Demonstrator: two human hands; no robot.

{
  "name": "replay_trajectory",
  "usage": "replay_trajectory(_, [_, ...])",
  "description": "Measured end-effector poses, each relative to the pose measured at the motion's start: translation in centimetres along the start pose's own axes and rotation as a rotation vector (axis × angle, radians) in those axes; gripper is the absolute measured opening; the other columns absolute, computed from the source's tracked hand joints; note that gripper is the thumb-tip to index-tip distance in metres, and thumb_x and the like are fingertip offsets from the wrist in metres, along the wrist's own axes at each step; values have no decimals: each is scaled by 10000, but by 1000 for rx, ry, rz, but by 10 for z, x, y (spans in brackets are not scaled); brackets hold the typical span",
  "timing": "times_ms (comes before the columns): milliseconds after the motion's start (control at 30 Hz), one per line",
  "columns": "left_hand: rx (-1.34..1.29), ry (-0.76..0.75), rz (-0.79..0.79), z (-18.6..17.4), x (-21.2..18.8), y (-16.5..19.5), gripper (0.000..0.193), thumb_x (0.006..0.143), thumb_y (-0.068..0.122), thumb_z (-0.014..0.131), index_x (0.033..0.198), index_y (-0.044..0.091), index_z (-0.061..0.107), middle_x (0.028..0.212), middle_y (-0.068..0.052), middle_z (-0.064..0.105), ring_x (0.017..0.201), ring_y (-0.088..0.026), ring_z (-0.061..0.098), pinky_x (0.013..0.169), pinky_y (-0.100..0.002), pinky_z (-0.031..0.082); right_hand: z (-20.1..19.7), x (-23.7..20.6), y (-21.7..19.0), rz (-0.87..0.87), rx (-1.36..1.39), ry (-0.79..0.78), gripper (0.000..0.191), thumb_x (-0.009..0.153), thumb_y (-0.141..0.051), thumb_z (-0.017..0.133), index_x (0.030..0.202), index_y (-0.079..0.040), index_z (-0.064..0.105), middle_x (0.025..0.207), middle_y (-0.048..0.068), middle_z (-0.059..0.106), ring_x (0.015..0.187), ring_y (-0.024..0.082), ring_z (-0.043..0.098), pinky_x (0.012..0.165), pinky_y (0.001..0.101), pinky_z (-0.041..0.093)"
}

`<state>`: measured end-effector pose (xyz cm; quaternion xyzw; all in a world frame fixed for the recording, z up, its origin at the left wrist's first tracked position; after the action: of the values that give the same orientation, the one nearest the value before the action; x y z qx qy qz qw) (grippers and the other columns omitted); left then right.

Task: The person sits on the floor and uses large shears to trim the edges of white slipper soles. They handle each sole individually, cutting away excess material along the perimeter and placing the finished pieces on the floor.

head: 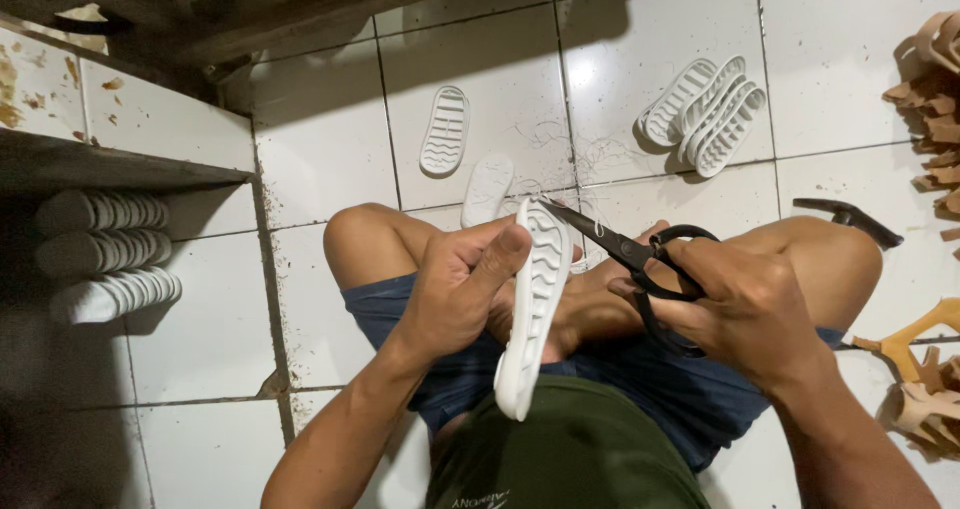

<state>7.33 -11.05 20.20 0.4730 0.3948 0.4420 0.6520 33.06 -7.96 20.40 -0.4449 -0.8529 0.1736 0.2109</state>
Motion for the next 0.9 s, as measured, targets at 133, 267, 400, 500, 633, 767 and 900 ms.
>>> replay_trajectory(133, [88, -23, -72, -1, -1, 3, 637, 1106, 507, 430, 1211, -45, 730, 590, 36, 513, 541, -24, 448, 511, -213, 375, -6, -4, 4, -19, -17, -24, 451, 718, -376, 856, 870, 24, 712, 640, 64, 679, 496, 142, 613, 434, 316, 456])
replay_trajectory(267, [73, -71, -136, -2, -1, 7, 669, 1099, 519, 392, 1134, -49, 744, 606, 30, 535, 533, -33, 424, 485, -230, 344, -9, -5, 5, -20, -27, -42, 448, 718, -381, 875, 822, 23, 709, 576, 62, 646, 444, 134, 572, 391, 315, 415])
replay_trajectory(400, [46, -126, -197, -7, 1, 10, 685, 1102, 516, 359, 1114, -58, 732, 779, -35, 692, 628, -51, 554, 556, -216, 441, -11, -4, 5, -25, -14, -63, 465, 700, -397, 885, 787, 19, 696, 533, 48, 614, 411, 128, 542, 377, 320, 395])
replay_trajectory(500, [16, -124, -286, -12, 0, 11, 694, 1116, 497, 352, 1075, -83, 731, 839, -97, 740, 707, -78, 635, 631, -221, 531, -13, -4, 5, -33, 15, -66, 458, 700, -394, 881, 778, 15, 689, 537, 46, 607, 410, 126, 532, 380, 318, 392])
replay_trajectory(633, [-136, -144, -365, -10, 2, 11, 639, 1091, 461, 366, 1205, -68, 705, 890, -131, 751, 779, -119, 693, 720, -228, 582, -14, -3, 8, 8, 46, -101, 438, 674, -372, 883, 752, 17, 697, 509, 58, 604, 386, 136, 528, 368, 328, 388])
replay_trajectory(767, [-718, -390, -512, 4, 14, 11, 652, 1093, 477, 385, 1220, -86, 686, 906, -189, 747, 750, -182, 713, 614, -242, 577, -8, -2, 5, 51, 80, -131, 435, 697, -369, 885, 831, 12, 726, 567, 48, 637, 432, 119, 549, 400, 305, 415])
replay_trajectory(900, [-622, -90, -474, 7, 7, 13, 652, 1097, 456, 387, 1248, -112, 671, 905, -215, 738, 744, -204, 716, 630, -263, 598, 0, -7, -9, 218, 292, -55, 389, 740, -293, 874, 946, 9, 739, 575, 36, 616, 481, 108, 544, 460, 294, 430])
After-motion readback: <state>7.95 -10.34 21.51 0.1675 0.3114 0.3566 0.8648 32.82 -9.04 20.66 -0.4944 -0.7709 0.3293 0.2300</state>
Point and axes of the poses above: each hand's wrist, its own x-axis towards the middle knuckle, its own z-axis out of the palm, y = z × x, the point moved 2 cm from there along x, towards the middle knuckle
